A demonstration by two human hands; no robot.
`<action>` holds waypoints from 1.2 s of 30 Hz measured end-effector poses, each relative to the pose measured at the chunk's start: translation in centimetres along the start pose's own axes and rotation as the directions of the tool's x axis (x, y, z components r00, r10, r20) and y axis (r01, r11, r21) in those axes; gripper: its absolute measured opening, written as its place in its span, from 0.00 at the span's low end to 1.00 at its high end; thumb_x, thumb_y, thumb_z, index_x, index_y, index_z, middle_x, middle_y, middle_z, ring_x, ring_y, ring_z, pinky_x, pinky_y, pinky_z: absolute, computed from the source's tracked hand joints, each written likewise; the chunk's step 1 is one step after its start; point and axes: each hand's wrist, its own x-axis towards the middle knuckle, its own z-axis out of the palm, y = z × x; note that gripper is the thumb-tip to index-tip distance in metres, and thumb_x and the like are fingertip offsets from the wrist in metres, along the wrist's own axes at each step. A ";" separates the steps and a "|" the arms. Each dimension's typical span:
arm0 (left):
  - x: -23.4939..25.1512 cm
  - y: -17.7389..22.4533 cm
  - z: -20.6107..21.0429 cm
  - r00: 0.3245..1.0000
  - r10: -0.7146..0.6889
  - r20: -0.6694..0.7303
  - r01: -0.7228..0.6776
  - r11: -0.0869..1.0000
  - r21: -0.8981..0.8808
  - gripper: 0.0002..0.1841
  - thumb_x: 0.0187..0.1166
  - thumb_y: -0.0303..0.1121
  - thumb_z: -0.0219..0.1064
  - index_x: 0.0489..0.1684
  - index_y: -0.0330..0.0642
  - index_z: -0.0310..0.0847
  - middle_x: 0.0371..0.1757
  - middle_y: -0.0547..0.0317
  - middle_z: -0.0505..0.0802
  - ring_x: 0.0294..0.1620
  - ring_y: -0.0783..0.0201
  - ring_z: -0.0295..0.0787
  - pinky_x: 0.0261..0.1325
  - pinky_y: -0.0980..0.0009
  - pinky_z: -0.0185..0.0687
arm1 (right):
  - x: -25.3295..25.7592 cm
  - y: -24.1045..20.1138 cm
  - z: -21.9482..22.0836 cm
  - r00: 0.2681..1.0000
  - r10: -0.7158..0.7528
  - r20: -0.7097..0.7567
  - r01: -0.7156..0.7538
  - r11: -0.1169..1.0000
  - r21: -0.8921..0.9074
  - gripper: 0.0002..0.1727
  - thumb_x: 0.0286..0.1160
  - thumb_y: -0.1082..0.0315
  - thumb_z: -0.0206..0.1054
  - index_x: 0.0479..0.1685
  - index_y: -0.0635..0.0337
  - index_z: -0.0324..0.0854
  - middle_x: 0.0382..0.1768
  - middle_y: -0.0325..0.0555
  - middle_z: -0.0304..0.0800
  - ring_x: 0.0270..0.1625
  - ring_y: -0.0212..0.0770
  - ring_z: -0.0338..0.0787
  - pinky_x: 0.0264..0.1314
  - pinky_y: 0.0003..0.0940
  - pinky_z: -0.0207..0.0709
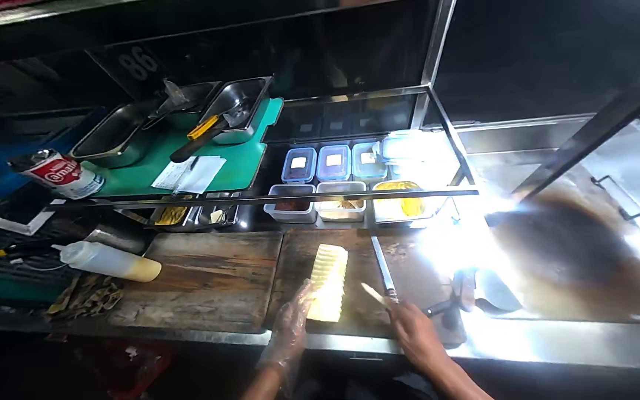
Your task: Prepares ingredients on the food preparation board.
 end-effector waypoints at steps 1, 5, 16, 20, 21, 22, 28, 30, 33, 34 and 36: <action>-0.3 0.5 0.1 0.996 -0.084 -0.021 0.083 0.996 -0.033 0.25 0.90 0.40 0.46 0.82 0.48 0.75 0.83 0.61 0.80 0.83 0.65 0.73 0.83 0.61 0.71 | 0.1 0.0 0.0 0.997 0.073 0.027 -0.076 0.986 0.147 0.25 0.86 0.62 0.53 0.79 0.45 0.80 0.57 0.48 0.89 0.57 0.44 0.90 0.65 0.45 0.83; 0.2 1.0 1.1 0.871 -0.471 -0.140 0.356 0.801 -0.482 0.27 0.95 0.49 0.46 0.87 0.47 0.64 0.83 0.50 0.76 0.80 0.54 0.74 0.76 0.49 0.75 | 2.6 -2.5 3.8 0.945 0.267 0.191 -0.324 0.851 0.414 0.23 0.88 0.64 0.54 0.79 0.55 0.79 0.66 0.52 0.90 0.66 0.45 0.90 0.74 0.47 0.79; 1.0 0.7 1.0 0.882 -0.463 -0.092 0.341 0.759 -0.554 0.27 0.95 0.51 0.43 0.88 0.49 0.63 0.81 0.52 0.79 0.78 0.58 0.77 0.75 0.53 0.77 | -3.4 -5.1 7.0 0.951 0.252 0.178 -0.307 0.837 0.452 0.24 0.88 0.64 0.54 0.81 0.54 0.77 0.62 0.55 0.88 0.61 0.47 0.90 0.70 0.44 0.81; 1.5 0.5 0.4 0.880 -0.471 -0.056 0.359 0.739 -0.570 0.27 0.95 0.50 0.44 0.86 0.48 0.64 0.79 0.52 0.80 0.75 0.58 0.79 0.73 0.53 0.79 | -5.4 -6.6 8.0 0.946 0.223 0.235 -0.295 0.893 0.339 0.26 0.86 0.65 0.54 0.83 0.52 0.75 0.60 0.57 0.87 0.60 0.51 0.89 0.68 0.47 0.82; 1.7 0.5 -0.1 0.882 -0.470 -0.029 0.372 0.735 -0.567 0.27 0.95 0.49 0.44 0.87 0.47 0.64 0.79 0.50 0.80 0.75 0.57 0.79 0.73 0.53 0.79 | -6.6 -7.0 7.8 0.950 0.242 0.199 -0.298 0.892 0.340 0.25 0.85 0.67 0.55 0.80 0.55 0.79 0.57 0.58 0.88 0.58 0.51 0.90 0.67 0.47 0.82; 1.8 0.6 -0.5 0.882 -0.471 0.001 0.388 0.727 -0.566 0.27 0.95 0.48 0.44 0.87 0.46 0.63 0.80 0.49 0.79 0.75 0.56 0.79 0.72 0.54 0.80 | -7.5 -7.2 7.7 0.955 0.264 0.135 -0.295 0.889 0.350 0.24 0.83 0.69 0.56 0.76 0.57 0.82 0.54 0.58 0.90 0.56 0.51 0.90 0.65 0.47 0.83; 1.5 0.1 -1.6 0.896 -0.433 0.098 0.396 0.682 -0.615 0.25 0.96 0.44 0.44 0.87 0.43 0.62 0.79 0.47 0.79 0.73 0.56 0.80 0.70 0.56 0.82 | -3.2 -7.5 8.0 0.934 0.287 -0.214 -0.169 0.881 0.442 0.22 0.87 0.66 0.55 0.76 0.57 0.81 0.54 0.51 0.92 0.54 0.40 0.91 0.64 0.38 0.84; 1.1 0.0 -1.8 0.905 -0.408 0.118 0.388 0.679 -0.623 0.25 0.96 0.42 0.44 0.87 0.42 0.62 0.78 0.47 0.79 0.72 0.57 0.80 0.69 0.58 0.81 | 0.1 -10.3 6.9 0.933 0.244 -0.265 -0.141 0.924 0.356 0.22 0.86 0.67 0.56 0.74 0.60 0.83 0.54 0.53 0.91 0.55 0.43 0.91 0.66 0.40 0.83; 1.3 -1.0 -2.2 0.911 -0.381 0.159 0.389 0.663 -0.639 0.26 0.95 0.44 0.49 0.86 0.43 0.64 0.77 0.48 0.80 0.71 0.57 0.82 0.67 0.58 0.83 | 2.8 -13.9 6.9 0.962 0.266 -0.070 -0.266 0.964 0.011 0.26 0.84 0.67 0.54 0.80 0.52 0.78 0.64 0.56 0.86 0.59 0.51 0.90 0.65 0.48 0.84; 1.4 -1.4 -2.3 0.913 -0.370 0.170 0.387 0.658 -0.646 0.25 0.94 0.44 0.49 0.85 0.43 0.65 0.76 0.48 0.81 0.70 0.57 0.82 0.67 0.58 0.83 | 2.0 -14.7 7.6 0.961 0.278 0.011 -0.275 0.955 -0.109 0.27 0.83 0.66 0.55 0.82 0.50 0.75 0.69 0.57 0.83 0.59 0.53 0.91 0.62 0.51 0.86; 1.8 -2.3 -2.6 0.924 -0.339 0.178 0.369 0.664 -0.650 0.25 0.93 0.44 0.52 0.82 0.41 0.69 0.73 0.48 0.84 0.68 0.57 0.84 0.65 0.58 0.85 | -2.0 -16.2 9.1 0.952 0.288 0.107 -0.253 0.933 -0.257 0.28 0.84 0.65 0.54 0.85 0.49 0.71 0.70 0.59 0.81 0.56 0.56 0.93 0.55 0.53 0.88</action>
